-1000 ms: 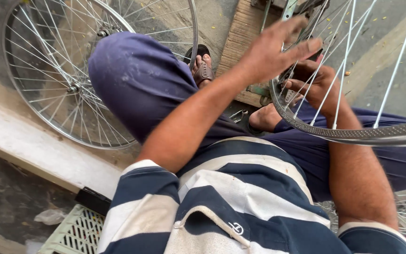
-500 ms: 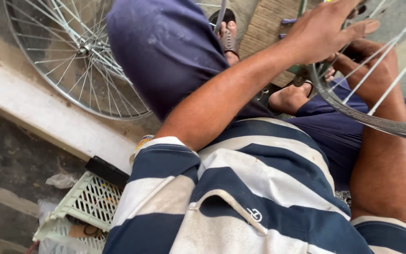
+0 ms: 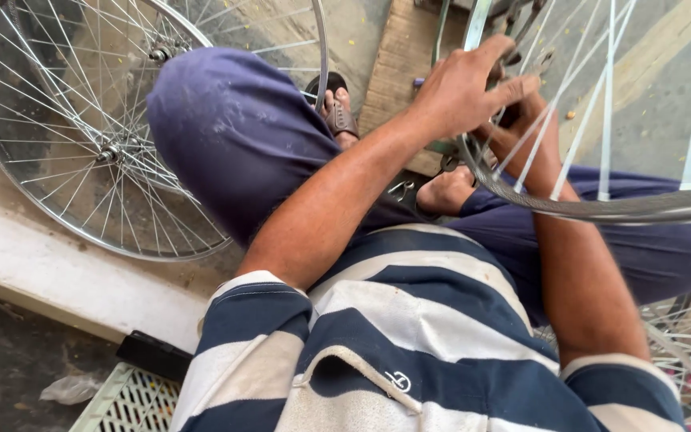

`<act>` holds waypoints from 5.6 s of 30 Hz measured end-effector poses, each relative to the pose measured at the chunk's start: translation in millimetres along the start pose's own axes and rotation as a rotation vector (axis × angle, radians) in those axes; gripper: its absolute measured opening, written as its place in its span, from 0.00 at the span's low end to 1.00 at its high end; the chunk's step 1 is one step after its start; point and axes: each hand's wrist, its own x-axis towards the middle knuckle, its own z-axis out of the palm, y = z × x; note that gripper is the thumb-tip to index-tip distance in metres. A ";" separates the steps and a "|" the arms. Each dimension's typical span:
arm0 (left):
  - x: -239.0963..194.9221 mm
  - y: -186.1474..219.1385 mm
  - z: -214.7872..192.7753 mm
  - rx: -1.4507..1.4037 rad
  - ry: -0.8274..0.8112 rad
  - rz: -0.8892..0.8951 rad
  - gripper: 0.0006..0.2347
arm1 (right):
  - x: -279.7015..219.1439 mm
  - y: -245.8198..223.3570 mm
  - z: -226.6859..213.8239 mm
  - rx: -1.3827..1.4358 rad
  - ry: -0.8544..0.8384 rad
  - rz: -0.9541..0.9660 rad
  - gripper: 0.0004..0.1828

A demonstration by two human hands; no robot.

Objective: The person is sitting on the ground and using pliers to adjust the spokes of a bicycle wheel. They rotate the wheel and repeatedly tighten or loosen individual spokes to true the wheel.

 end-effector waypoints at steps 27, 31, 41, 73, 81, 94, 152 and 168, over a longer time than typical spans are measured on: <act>14.8 -33.5 20.3 -0.065 -0.141 -0.065 0.47 | -18.1 8.5 -40.3 0.534 -0.241 0.078 0.10; 13.2 -21.9 12.2 -0.050 -0.181 -0.090 0.48 | -15.9 7.1 -33.5 0.326 -0.018 0.233 0.12; 7.9 -12.5 10.8 -0.132 -0.150 -0.044 0.51 | -22.7 -10.5 -28.0 0.311 -0.121 0.165 0.15; 9.3 0.4 0.7 -0.148 -0.132 -0.049 0.52 | -39.8 -7.7 -21.4 -0.010 0.020 0.003 0.18; 7.5 -5.4 -1.2 -0.147 -0.189 -0.169 0.41 | -31.2 17.8 -33.1 0.655 0.244 -0.134 0.11; 0.0 -14.7 6.6 -0.125 -0.176 0.006 0.34 | -13.4 9.3 -13.2 0.541 -0.151 0.051 0.22; 2.3 31.0 -26.7 -0.190 -0.094 0.079 0.34 | -36.9 14.3 -11.3 0.602 -0.110 -0.003 0.25; -6.1 21.0 -20.9 -0.074 -0.076 0.023 0.08 | -3.3 31.1 -6.1 0.101 0.131 -0.027 0.14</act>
